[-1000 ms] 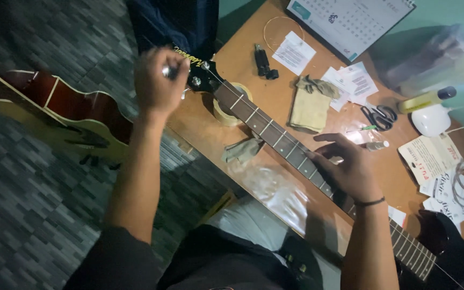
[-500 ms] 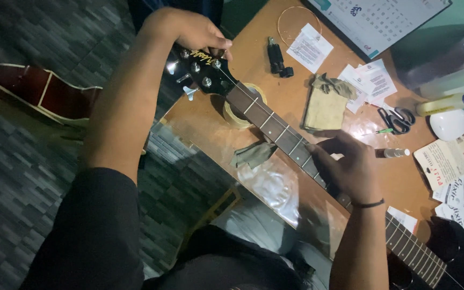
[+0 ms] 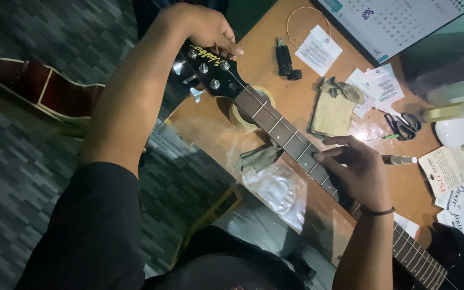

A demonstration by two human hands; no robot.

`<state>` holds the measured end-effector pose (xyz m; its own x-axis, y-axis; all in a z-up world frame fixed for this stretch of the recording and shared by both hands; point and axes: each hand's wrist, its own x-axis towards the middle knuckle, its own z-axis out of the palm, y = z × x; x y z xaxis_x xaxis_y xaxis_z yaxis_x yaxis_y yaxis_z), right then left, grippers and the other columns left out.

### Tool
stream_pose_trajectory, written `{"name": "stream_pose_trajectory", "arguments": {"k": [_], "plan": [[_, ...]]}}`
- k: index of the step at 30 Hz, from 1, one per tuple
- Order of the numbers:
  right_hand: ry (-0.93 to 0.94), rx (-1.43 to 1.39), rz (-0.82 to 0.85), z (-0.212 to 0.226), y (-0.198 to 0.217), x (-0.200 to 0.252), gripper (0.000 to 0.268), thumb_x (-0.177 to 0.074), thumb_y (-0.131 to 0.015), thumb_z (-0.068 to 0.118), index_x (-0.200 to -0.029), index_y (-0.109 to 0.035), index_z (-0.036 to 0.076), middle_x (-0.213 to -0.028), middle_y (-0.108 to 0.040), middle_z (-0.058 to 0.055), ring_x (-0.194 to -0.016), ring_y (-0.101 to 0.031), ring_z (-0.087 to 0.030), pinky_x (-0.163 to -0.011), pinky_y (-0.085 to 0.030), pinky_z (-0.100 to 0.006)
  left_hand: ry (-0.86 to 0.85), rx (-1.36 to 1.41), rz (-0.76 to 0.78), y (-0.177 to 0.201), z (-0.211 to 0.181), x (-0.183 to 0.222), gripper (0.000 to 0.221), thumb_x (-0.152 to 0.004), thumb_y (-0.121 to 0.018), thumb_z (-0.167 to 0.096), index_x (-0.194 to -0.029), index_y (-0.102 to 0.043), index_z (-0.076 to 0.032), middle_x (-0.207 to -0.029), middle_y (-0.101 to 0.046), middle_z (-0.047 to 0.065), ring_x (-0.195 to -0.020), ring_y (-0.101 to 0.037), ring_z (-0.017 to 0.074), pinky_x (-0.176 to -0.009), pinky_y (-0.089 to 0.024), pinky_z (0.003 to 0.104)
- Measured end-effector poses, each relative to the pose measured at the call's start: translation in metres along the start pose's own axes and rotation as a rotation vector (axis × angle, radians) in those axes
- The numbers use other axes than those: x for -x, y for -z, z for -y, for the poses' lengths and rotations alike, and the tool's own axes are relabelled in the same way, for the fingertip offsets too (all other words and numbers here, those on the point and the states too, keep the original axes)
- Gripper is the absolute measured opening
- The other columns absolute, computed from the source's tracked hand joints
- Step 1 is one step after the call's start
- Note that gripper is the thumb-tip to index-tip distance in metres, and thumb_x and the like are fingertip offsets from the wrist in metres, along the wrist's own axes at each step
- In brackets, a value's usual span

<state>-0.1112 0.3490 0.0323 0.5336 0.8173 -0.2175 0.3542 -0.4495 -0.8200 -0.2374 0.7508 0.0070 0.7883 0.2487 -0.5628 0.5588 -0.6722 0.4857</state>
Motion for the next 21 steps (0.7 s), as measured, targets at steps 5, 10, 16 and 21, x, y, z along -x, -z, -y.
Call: {"name": "stream_pose_trajectory", "arguments": {"k": [5,10,16,21], "plan": [[0.003,0.064,-0.018,0.000,0.003,0.002,0.023,-0.088,-0.078,0.017,-0.108,-0.072,0.007,-0.081,-0.077,-0.006,-0.066,-0.066,-0.011,-0.058,-0.052,-0.025,0.001,-0.057,-0.024,-0.007,0.005,-0.013,0.058,-0.095,-0.067,-0.069,-0.078,-0.056,-0.015,-0.072,-0.044,0.000,-0.066,-0.034,0.0168,-0.065,-0.025,0.036],[-0.046,0.182,-0.026,0.007,0.004,0.001,0.022,-0.092,-0.074,0.023,-0.111,-0.070,0.012,-0.089,-0.081,-0.011,-0.071,-0.076,-0.017,-0.059,-0.060,-0.031,0.031,-0.120,-0.042,-0.009,-0.005,-0.007,0.071,-0.101,-0.063,-0.068,-0.062,-0.036,-0.015,-0.063,-0.023,0.000,-0.056,-0.017,0.0177,-0.057,-0.016,0.039],[-0.126,0.102,-0.054,0.008,0.005,0.004,0.022,-0.092,-0.076,0.019,-0.110,-0.067,0.010,-0.082,-0.079,-0.009,-0.056,-0.063,-0.012,-0.048,-0.050,-0.028,0.049,-0.188,-0.041,-0.009,-0.012,-0.012,0.067,-0.100,-0.068,-0.063,-0.060,-0.051,-0.012,-0.058,-0.038,0.002,-0.053,-0.027,0.0179,-0.055,-0.020,0.038],[-0.094,0.068,-0.041,0.008,0.005,0.007,0.017,-0.095,-0.073,0.014,-0.110,-0.068,0.011,-0.080,-0.079,-0.007,-0.051,-0.057,-0.010,-0.044,-0.047,-0.025,0.114,-0.273,-0.111,-0.011,-0.020,-0.012,0.061,-0.096,-0.072,-0.063,-0.074,-0.071,-0.007,-0.071,-0.056,0.008,-0.062,-0.046,0.0239,-0.058,-0.031,0.041]]}}
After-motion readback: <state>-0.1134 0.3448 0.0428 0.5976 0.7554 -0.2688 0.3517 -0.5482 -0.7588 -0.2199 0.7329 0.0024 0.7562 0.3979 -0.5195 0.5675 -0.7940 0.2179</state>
